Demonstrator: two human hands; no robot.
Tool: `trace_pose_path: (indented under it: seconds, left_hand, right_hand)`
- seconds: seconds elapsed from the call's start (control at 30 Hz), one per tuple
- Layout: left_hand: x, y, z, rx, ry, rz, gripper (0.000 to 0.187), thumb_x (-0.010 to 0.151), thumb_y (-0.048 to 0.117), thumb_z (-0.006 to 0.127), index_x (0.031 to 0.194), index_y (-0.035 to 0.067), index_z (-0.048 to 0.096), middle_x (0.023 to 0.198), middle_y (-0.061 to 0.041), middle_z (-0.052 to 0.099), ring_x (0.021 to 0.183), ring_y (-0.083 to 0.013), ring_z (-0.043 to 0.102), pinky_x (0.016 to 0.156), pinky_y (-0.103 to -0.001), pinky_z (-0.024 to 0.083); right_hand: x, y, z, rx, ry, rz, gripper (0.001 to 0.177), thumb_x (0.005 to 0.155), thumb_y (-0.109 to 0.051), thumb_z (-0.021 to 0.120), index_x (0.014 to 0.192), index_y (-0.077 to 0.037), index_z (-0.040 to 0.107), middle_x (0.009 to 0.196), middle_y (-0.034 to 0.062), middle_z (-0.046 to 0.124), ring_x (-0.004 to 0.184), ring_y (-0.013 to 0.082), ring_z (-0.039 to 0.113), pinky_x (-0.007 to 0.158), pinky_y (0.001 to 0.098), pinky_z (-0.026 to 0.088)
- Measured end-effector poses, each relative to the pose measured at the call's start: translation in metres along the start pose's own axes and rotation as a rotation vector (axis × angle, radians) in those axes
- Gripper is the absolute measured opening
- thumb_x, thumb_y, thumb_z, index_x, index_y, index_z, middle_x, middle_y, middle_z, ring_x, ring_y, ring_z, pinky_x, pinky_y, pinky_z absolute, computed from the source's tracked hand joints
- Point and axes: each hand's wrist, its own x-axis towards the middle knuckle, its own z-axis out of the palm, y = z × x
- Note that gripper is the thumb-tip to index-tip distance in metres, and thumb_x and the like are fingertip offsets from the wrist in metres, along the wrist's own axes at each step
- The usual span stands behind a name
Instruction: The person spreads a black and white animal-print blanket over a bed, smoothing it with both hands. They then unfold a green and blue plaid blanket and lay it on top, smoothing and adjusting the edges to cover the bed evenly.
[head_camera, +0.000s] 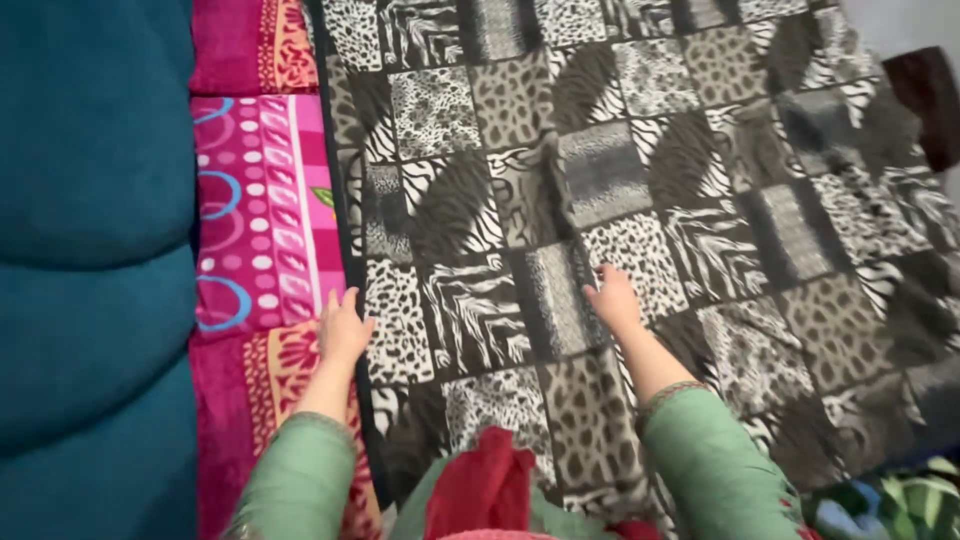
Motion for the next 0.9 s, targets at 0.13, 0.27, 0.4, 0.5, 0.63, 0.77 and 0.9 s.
trace_pose_path:
  seconds: [0.13, 0.27, 0.4, 0.5, 0.63, 0.77, 0.9]
  left_hand:
    - [0.043, 0.027, -0.022, -0.017, 0.077, 0.113, 0.062, 0.087, 0.018, 0.076, 0.146, 0.013, 0.057, 0.156, -0.031, 0.042, 0.140, -0.0498, 0.047, 0.110, -0.060, 0.043]
    - [0.093, 0.017, 0.010, 0.073, 0.017, 0.059, 0.065, 0.088, 0.025, 0.074, 0.149, 0.020, 0.054, 0.163, -0.021, 0.036, 0.143, -0.0434, 0.044, 0.112, -0.060, 0.040]
    - [0.132, 0.007, 0.050, 0.190, -0.026, 0.015, 0.064, 0.088, 0.031, 0.072, 0.149, 0.025, 0.053, 0.169, -0.013, 0.029, 0.152, -0.0358, 0.034, 0.115, -0.065, 0.032]
    - [0.177, -0.019, 0.092, 0.219, 0.047, -0.033, 0.064, 0.090, 0.033, 0.071, 0.152, 0.029, 0.052, 0.169, -0.014, 0.030, 0.153, -0.0375, 0.031, 0.113, -0.071, 0.029]
    - [0.236, -0.062, 0.154, 0.198, 0.087, -0.080, 0.061, 0.097, 0.038, 0.066, 0.154, 0.029, 0.048, 0.166, -0.018, 0.034, 0.150, -0.0400, 0.036, 0.109, -0.075, 0.029]
    - [0.239, -0.043, 0.134, 0.359, 0.098, -0.167, 0.066, 0.097, 0.038, 0.066, 0.158, 0.035, 0.040, 0.157, -0.011, 0.035, 0.141, -0.0306, 0.038, 0.094, -0.069, 0.046]
    - [0.239, -0.039, 0.143, 0.421, 0.241, -0.080, 0.072, 0.088, 0.034, 0.073, 0.155, 0.026, 0.047, 0.146, -0.016, 0.043, 0.129, -0.0331, 0.045, 0.085, -0.067, 0.050]
  right_hand:
    - [0.070, -0.018, 0.033, -0.117, -0.076, -0.040, 0.051, 0.095, -0.029, 0.072, 0.140, -0.010, 0.058, 0.136, 0.0199, 0.061, 0.126, 0.0403, 0.062, 0.101, 0.0577, 0.052]
    - [0.147, 0.017, 0.077, -0.307, -0.079, -0.092, 0.052, 0.094, -0.036, 0.070, 0.140, -0.014, 0.060, 0.139, 0.0202, 0.058, 0.126, 0.0423, 0.062, 0.099, 0.0600, 0.053]
    - [0.245, 0.071, 0.143, -0.401, -0.010, -0.073, 0.056, 0.095, -0.045, 0.071, 0.141, -0.015, 0.060, 0.134, 0.0229, 0.058, 0.117, 0.0446, 0.067, 0.093, 0.0590, 0.056]
    - [0.261, 0.017, 0.141, -0.366, 0.030, -0.114, 0.063, 0.100, -0.040, 0.068, 0.155, -0.019, 0.046, 0.147, 0.0280, 0.047, 0.125, 0.0502, 0.060, 0.097, 0.0625, 0.054]
    - [0.319, 0.031, 0.188, -0.381, 0.146, -0.187, 0.067, 0.105, -0.038, 0.067, 0.159, -0.012, 0.036, 0.121, 0.0296, 0.059, 0.110, 0.0511, 0.067, 0.092, 0.0575, 0.057]
    - [0.390, 0.112, 0.192, -0.724, 0.247, -0.306, 0.040, 0.112, -0.027, 0.044, 0.150, -0.025, 0.051, 0.085, 0.0168, 0.070, 0.072, 0.0390, 0.076, 0.055, 0.0509, 0.060]
    - [0.390, 0.127, 0.167, -0.495, 0.258, -0.305, 0.041, 0.105, -0.020, 0.043, 0.145, -0.015, 0.051, 0.088, 0.0275, 0.070, 0.069, 0.0547, 0.069, 0.054, 0.0635, 0.051]
